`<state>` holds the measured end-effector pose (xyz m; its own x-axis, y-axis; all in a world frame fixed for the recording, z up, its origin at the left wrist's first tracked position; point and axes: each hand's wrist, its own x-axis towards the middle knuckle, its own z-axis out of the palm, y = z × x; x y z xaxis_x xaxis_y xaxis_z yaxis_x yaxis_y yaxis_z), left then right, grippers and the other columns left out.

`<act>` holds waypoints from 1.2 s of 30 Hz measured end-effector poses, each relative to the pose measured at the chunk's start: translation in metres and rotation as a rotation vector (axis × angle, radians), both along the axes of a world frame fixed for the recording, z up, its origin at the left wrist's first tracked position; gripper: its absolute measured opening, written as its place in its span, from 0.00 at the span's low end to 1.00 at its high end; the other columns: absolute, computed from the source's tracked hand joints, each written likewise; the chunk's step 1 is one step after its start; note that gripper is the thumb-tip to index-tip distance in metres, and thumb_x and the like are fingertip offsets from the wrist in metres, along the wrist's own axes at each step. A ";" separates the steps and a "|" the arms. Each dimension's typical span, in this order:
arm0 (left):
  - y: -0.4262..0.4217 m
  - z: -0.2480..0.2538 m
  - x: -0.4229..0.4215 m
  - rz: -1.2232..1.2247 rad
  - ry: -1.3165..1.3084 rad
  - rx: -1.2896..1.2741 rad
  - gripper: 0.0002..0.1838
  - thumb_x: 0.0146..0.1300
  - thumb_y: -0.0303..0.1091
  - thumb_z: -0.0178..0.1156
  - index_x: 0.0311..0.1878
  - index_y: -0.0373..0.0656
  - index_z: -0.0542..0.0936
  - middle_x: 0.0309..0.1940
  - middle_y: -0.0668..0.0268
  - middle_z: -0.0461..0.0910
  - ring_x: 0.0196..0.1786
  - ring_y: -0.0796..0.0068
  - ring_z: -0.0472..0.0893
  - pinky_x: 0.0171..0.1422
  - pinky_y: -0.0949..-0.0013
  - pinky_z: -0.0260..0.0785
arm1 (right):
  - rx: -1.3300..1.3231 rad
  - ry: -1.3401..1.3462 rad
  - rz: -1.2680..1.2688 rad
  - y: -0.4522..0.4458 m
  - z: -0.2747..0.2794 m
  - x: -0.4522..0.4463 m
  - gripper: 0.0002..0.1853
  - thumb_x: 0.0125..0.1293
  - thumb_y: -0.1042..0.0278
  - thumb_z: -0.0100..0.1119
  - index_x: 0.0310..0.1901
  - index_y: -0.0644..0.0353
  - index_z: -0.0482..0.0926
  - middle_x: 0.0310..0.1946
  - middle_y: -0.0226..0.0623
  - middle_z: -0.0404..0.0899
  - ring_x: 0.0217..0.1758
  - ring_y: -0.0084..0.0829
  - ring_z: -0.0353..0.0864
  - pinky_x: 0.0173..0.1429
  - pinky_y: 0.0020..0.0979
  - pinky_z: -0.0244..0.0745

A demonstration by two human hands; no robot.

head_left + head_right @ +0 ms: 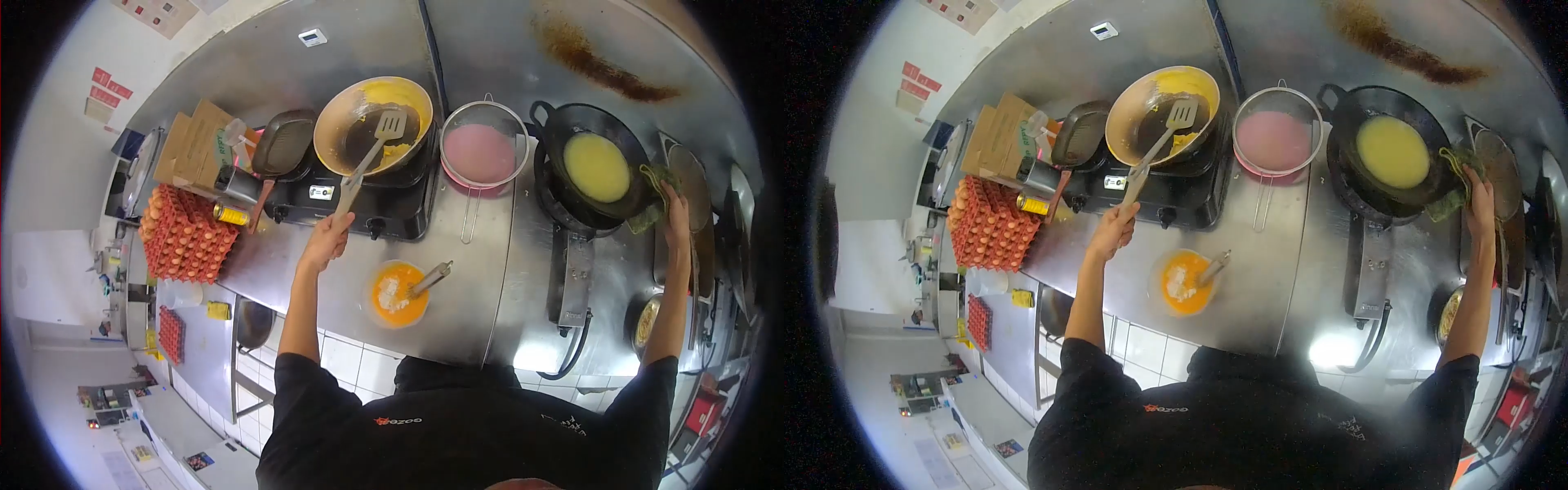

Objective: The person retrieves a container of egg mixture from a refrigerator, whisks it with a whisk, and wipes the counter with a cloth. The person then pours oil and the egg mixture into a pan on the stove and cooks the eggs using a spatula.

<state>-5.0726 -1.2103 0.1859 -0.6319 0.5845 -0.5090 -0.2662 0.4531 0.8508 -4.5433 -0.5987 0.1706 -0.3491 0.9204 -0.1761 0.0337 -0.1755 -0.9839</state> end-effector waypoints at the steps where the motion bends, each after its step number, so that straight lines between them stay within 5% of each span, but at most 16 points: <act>1: 0.000 0.001 0.002 0.010 0.035 0.013 0.19 0.74 0.50 0.65 0.33 0.52 0.69 0.17 0.80 0.62 0.15 0.87 0.60 0.18 0.75 0.51 | 0.001 -0.043 -0.062 -0.007 0.013 -0.009 0.24 0.75 0.62 0.60 0.65 0.71 0.75 0.65 0.42 0.78 0.66 0.37 0.79 0.68 0.36 0.72; 6: -0.014 0.024 0.001 0.011 -0.001 0.082 0.19 0.75 0.50 0.64 0.33 0.51 0.68 0.17 0.80 0.62 0.14 0.88 0.59 0.17 0.75 0.49 | 0.064 0.017 -0.011 -0.052 0.051 -0.065 0.24 0.74 0.59 0.62 0.62 0.70 0.77 0.59 0.39 0.82 0.61 0.34 0.82 0.63 0.35 0.76; 14: -0.064 0.130 -0.002 0.089 0.009 0.108 0.20 0.75 0.51 0.63 0.34 0.52 0.68 0.17 0.81 0.60 0.14 0.89 0.57 0.16 0.76 0.46 | -0.020 0.054 -0.057 -0.161 0.064 -0.207 0.14 0.71 0.65 0.65 0.53 0.65 0.82 0.48 0.36 0.86 0.46 0.30 0.86 0.51 0.33 0.82; 20: -0.126 0.164 0.002 0.141 0.037 0.068 0.19 0.76 0.50 0.63 0.33 0.51 0.68 0.17 0.81 0.60 0.13 0.90 0.57 0.14 0.78 0.47 | -0.098 0.158 0.103 -0.199 -0.018 -0.316 0.15 0.70 0.66 0.64 0.50 0.70 0.83 0.42 0.38 0.86 0.41 0.30 0.85 0.47 0.33 0.80; 26: -0.177 0.172 0.011 0.214 0.029 0.011 0.19 0.76 0.49 0.62 0.34 0.50 0.69 0.17 0.80 0.61 0.12 0.90 0.57 0.13 0.78 0.47 | -0.045 0.176 0.143 -0.265 -0.037 -0.395 0.15 0.71 0.67 0.64 0.54 0.67 0.81 0.48 0.37 0.87 0.47 0.29 0.86 0.52 0.33 0.82; 29: -0.193 0.171 0.014 0.234 0.034 0.019 0.19 0.76 0.49 0.62 0.34 0.49 0.69 0.17 0.79 0.61 0.12 0.90 0.56 0.12 0.78 0.47 | 0.087 -0.017 0.125 -0.276 -0.048 -0.419 0.15 0.71 0.67 0.63 0.54 0.68 0.82 0.46 0.37 0.87 0.45 0.29 0.87 0.50 0.32 0.82; 36: -0.201 0.171 0.015 0.249 0.036 0.024 0.20 0.77 0.49 0.62 0.34 0.48 0.69 0.17 0.78 0.61 0.11 0.89 0.56 0.12 0.78 0.47 | -0.136 0.102 0.185 -0.303 -0.036 -0.445 0.17 0.72 0.67 0.63 0.56 0.69 0.82 0.49 0.41 0.87 0.48 0.32 0.86 0.54 0.36 0.79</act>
<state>-5.0578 -1.4113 0.3568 -0.7754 0.4201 -0.4714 -0.3368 0.3563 0.8716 -4.9880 -0.9013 0.1343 -0.5319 0.8094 -0.2490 -0.0209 -0.3065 -0.9517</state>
